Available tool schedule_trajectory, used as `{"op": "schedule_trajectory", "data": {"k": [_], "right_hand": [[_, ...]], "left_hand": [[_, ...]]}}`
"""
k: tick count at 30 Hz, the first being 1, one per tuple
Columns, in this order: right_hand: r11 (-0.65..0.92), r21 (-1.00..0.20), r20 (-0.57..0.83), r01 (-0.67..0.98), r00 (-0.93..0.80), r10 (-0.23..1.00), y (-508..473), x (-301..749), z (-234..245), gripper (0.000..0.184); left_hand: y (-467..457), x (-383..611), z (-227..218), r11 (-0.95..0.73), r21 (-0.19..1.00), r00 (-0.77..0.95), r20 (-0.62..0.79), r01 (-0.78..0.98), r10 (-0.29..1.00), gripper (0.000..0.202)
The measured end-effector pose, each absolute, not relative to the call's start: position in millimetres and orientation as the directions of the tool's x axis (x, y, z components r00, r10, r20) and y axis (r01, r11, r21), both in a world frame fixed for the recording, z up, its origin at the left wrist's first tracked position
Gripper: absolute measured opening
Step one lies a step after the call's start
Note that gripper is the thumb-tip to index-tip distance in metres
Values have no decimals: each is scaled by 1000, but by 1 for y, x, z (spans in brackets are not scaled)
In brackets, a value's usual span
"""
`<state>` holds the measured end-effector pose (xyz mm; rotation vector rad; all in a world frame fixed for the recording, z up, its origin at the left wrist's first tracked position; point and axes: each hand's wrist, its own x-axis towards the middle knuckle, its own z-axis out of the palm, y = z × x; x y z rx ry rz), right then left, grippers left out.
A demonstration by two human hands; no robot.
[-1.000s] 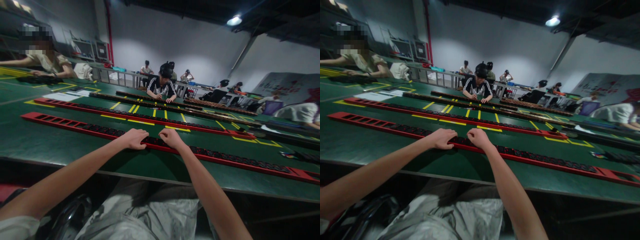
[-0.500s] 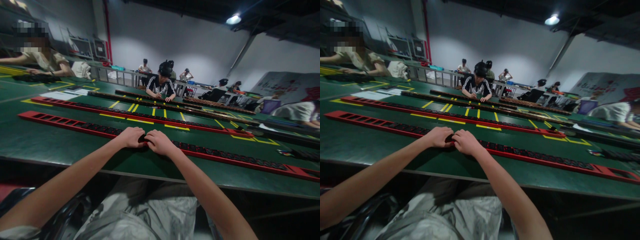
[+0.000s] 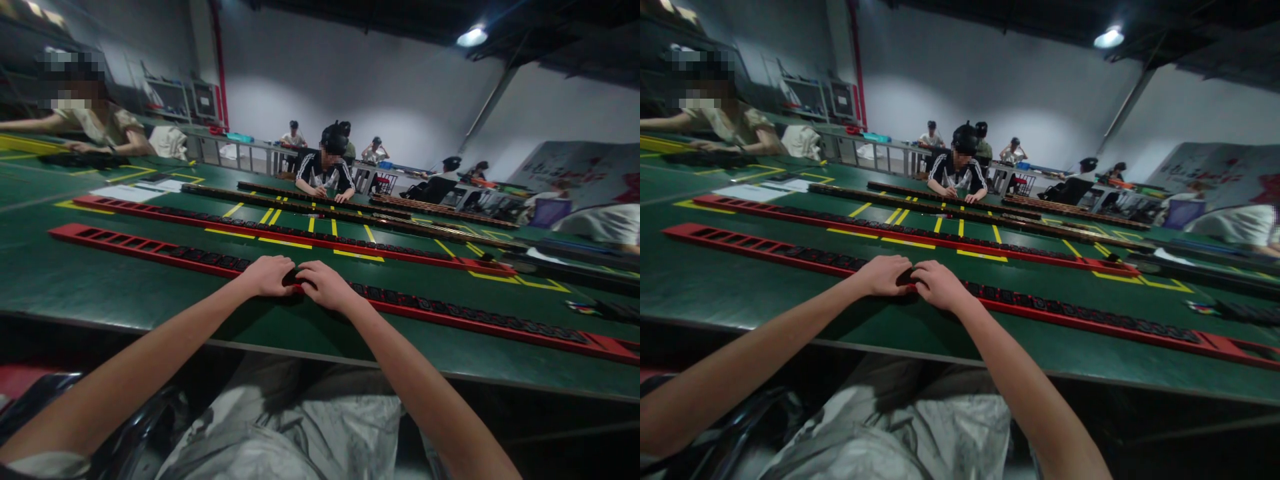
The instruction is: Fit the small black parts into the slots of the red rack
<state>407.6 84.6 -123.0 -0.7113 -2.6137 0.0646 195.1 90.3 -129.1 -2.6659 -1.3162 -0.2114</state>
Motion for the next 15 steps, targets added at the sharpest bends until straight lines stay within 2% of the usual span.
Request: {"op": "schedule_trajectory", "data": {"k": [5,9,12,15], "right_hand": [[855,-198,371,478,-771,517,83,408,-121,31],[866,-192,374,461,-782,499,81,408,-119,24],[851,-226,382,474,-761,525,81,407,-119,34],[863,-208,374,460,-778,505,82,407,-120,28]], "left_hand": [[90,195,-129,-606,-63,605,202,793,770,46],[91,194,-129,-616,-50,612,205,786,764,47],[91,194,-130,-616,-36,608,217,787,764,46],[91,194,-130,-600,-43,595,209,798,776,45]]}}
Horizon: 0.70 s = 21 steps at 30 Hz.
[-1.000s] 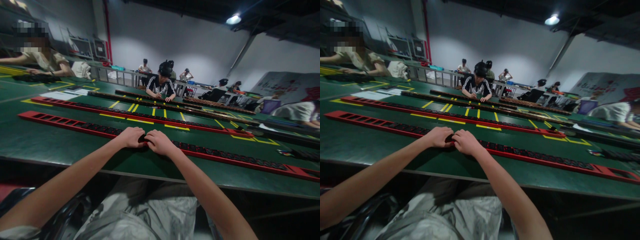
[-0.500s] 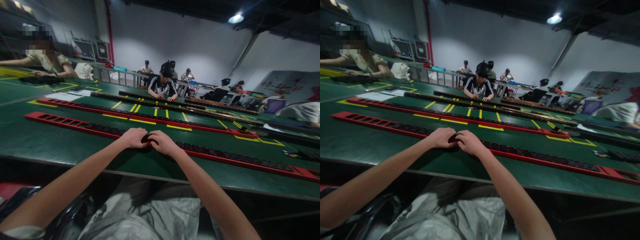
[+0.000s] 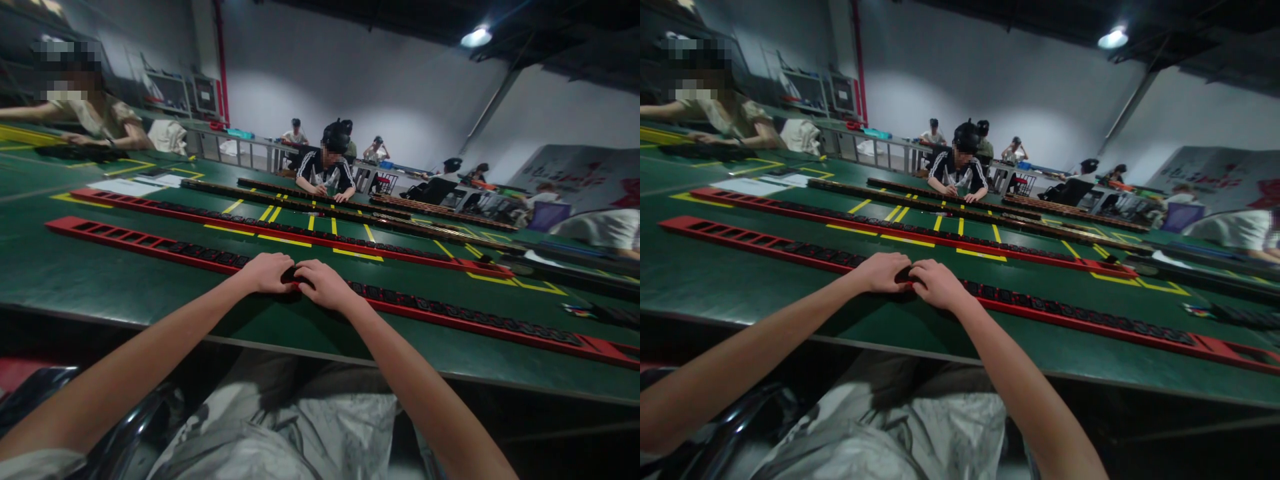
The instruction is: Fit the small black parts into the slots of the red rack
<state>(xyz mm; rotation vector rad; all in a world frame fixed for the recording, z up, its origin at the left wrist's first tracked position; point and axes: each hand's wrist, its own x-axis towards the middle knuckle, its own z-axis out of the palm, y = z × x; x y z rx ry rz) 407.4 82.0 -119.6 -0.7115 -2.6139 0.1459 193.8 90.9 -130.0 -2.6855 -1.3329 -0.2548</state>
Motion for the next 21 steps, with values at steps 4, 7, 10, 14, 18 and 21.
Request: {"op": "schedule_trajectory", "data": {"k": [4,7,10,14,18,21], "right_hand": [[854,-213,376,475,-767,521,83,407,-119,31],[853,-210,353,477,-777,521,82,407,-119,26],[833,-228,341,503,-760,553,82,407,-119,29],[838,-241,329,489,-771,545,82,408,-119,26],[834,-250,333,493,-765,552,82,409,-119,32],[838,-242,329,489,-772,545,83,409,-119,30]], "left_hand": [[91,194,-129,-617,-39,610,207,786,765,43],[91,194,-129,-613,-32,606,208,789,768,42],[91,194,-129,-611,-19,601,206,791,772,42],[91,194,-129,-606,-25,598,196,795,777,46],[91,193,-129,-612,-24,602,208,791,771,44],[92,193,-130,-615,-25,606,206,788,768,45]]}}
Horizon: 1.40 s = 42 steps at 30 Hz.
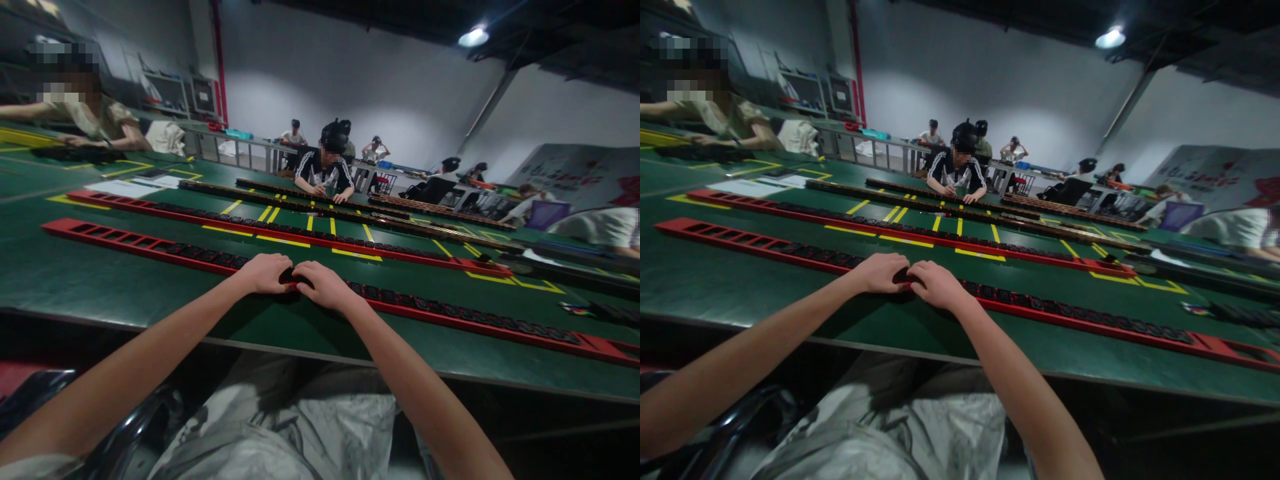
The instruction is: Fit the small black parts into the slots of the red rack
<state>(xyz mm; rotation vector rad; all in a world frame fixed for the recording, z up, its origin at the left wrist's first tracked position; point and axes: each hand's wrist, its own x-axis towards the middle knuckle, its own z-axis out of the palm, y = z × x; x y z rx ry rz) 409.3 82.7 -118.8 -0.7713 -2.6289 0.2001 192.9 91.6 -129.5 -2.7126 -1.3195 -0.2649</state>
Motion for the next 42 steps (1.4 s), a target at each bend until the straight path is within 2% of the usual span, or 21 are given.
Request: {"op": "schedule_trajectory", "data": {"k": [2,6,9,14,18,22,26,30,42], "right_hand": [[828,-254,331,499,-760,559,83,410,-119,33],[837,-245,319,490,-774,547,83,410,-119,26],[837,-240,327,492,-771,547,83,410,-119,32],[847,-219,325,485,-782,532,83,409,-119,21],[845,-223,323,486,-781,534,83,410,-118,27],[850,-220,324,478,-786,526,83,410,-119,21],[833,-251,329,494,-765,553,84,410,-120,31],[844,-239,326,481,-778,536,85,410,-121,23],[850,-235,331,471,-784,525,84,410,-119,25]], "left_hand": [[92,193,-129,-619,-24,609,206,785,766,46],[92,193,-129,-614,-40,609,199,788,768,43],[92,193,-128,-612,-41,607,196,790,770,42],[93,193,-129,-622,-61,620,202,781,758,44],[94,192,-132,-618,-73,618,211,783,758,45],[95,192,-132,-620,-72,620,205,781,757,48],[95,192,-132,-619,-61,616,215,783,758,46],[95,192,-132,-624,-53,619,215,780,756,46],[93,193,-129,-624,-50,619,210,780,757,46]]}}
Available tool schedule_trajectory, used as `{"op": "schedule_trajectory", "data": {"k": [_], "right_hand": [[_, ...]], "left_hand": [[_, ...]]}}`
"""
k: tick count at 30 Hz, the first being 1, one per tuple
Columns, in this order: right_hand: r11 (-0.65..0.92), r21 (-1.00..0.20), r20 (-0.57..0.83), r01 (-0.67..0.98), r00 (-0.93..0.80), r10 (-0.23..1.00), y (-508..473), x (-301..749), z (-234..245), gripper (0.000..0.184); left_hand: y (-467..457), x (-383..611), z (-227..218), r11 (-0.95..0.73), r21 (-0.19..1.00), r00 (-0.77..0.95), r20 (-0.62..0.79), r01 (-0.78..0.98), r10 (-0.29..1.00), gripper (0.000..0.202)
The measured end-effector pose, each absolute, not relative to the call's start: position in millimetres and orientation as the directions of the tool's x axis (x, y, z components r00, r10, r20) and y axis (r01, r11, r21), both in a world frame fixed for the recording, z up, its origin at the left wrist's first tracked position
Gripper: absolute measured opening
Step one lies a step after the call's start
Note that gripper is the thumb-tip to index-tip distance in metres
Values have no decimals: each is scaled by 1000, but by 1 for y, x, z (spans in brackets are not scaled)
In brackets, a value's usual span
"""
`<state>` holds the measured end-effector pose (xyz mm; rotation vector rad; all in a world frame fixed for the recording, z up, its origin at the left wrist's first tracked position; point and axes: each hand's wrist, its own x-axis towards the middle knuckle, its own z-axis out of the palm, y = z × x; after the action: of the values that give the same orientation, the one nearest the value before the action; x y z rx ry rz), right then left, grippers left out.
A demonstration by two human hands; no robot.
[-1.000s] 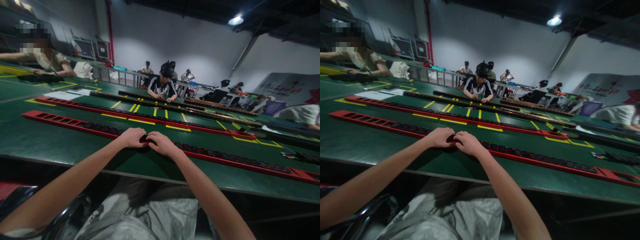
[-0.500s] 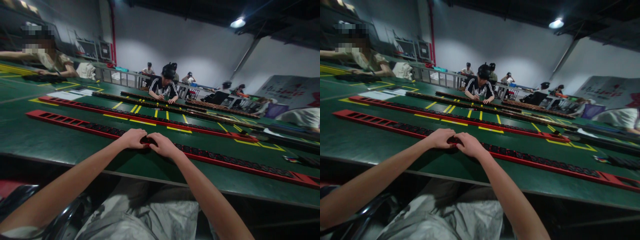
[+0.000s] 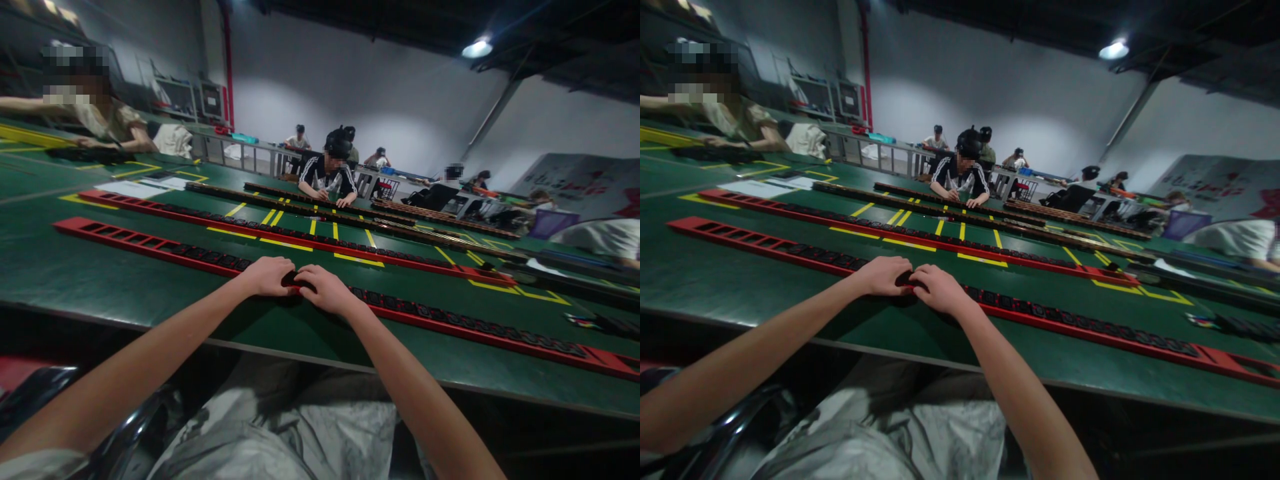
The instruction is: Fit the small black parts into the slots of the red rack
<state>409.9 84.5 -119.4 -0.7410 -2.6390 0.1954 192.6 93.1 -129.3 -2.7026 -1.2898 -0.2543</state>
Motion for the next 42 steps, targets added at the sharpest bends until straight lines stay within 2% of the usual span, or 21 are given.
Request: {"op": "schedule_trajectory", "data": {"k": [5,9,23,42], "right_hand": [[851,-223,323,475,-787,525,84,410,-120,34],[857,-194,318,478,-795,516,85,409,-121,27],[842,-198,317,501,-781,539,87,406,-122,21],[834,-235,328,499,-767,551,84,409,-120,27]], "left_hand": [[93,192,-130,-629,-44,621,225,776,750,44],[92,192,-129,-624,-31,614,222,781,757,46],[92,193,-127,-627,-23,617,209,779,759,50],[94,192,-130,-625,-29,616,217,780,757,46]]}}
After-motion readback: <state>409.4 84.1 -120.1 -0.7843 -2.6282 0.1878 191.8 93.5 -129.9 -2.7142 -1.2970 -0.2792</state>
